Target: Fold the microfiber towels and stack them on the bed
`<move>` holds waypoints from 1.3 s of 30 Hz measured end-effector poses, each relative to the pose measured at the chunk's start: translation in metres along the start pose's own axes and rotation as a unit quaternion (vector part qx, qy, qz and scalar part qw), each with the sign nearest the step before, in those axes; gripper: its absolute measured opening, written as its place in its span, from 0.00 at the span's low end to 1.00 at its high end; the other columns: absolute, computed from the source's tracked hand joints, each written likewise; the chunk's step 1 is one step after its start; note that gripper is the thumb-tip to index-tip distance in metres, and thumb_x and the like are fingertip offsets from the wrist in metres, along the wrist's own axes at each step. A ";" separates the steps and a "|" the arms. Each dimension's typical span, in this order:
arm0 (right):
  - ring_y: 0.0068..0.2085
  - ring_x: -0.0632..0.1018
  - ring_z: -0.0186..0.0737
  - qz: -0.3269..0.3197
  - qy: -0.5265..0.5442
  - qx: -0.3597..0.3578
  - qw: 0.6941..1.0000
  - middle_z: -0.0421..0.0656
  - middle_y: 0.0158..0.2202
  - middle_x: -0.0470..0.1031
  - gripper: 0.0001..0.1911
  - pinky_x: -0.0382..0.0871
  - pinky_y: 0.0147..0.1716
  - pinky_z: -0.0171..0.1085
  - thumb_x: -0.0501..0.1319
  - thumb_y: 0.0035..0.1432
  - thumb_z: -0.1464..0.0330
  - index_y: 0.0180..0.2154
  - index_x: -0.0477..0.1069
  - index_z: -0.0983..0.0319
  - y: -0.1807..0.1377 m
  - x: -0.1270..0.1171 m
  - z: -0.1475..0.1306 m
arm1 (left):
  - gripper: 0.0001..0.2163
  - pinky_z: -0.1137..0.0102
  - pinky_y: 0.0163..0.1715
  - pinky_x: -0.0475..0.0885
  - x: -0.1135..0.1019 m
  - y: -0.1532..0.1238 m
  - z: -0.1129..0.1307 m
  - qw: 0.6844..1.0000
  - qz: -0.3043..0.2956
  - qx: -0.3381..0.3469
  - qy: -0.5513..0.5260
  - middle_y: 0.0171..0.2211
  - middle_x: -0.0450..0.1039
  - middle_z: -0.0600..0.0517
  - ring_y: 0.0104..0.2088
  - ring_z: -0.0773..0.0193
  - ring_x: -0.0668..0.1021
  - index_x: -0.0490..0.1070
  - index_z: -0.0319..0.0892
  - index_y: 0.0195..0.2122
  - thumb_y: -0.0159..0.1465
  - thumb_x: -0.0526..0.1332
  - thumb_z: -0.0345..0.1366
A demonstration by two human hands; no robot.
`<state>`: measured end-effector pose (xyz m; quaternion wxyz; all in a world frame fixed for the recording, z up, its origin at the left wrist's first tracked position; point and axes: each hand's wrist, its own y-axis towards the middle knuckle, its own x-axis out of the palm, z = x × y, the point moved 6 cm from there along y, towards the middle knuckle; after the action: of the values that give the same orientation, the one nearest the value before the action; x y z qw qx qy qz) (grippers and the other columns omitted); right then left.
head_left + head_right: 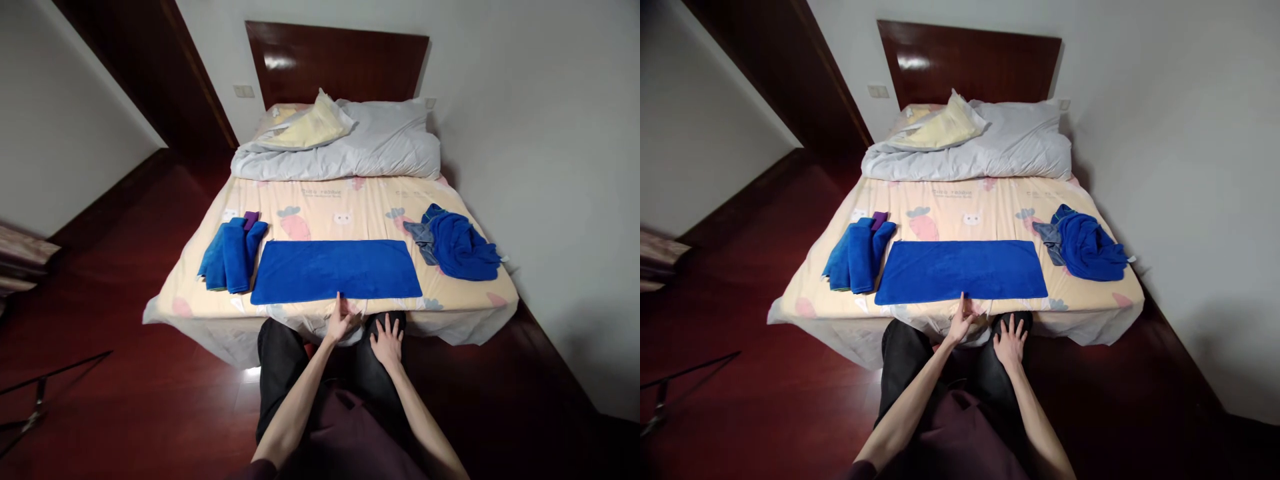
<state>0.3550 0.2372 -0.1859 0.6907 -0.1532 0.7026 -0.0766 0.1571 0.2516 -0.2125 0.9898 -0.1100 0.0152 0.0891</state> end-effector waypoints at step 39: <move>0.42 0.78 0.43 -0.235 0.114 -0.255 0.931 0.42 0.44 0.81 0.19 0.70 0.41 0.39 0.73 0.52 0.60 0.47 0.81 0.57 0.401 -0.162 -0.220 | 0.32 0.57 0.48 0.78 -0.003 -0.004 -0.056 0.972 -0.042 0.020 0.229 0.55 0.77 0.35 0.42 0.52 0.84 0.46 0.36 0.74 0.71 0.50 0.39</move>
<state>0.0925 0.6436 -0.1524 0.5059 -0.4752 0.7164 -0.0712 0.1547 0.2350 -0.2662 0.9648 -0.1081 0.2389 0.0193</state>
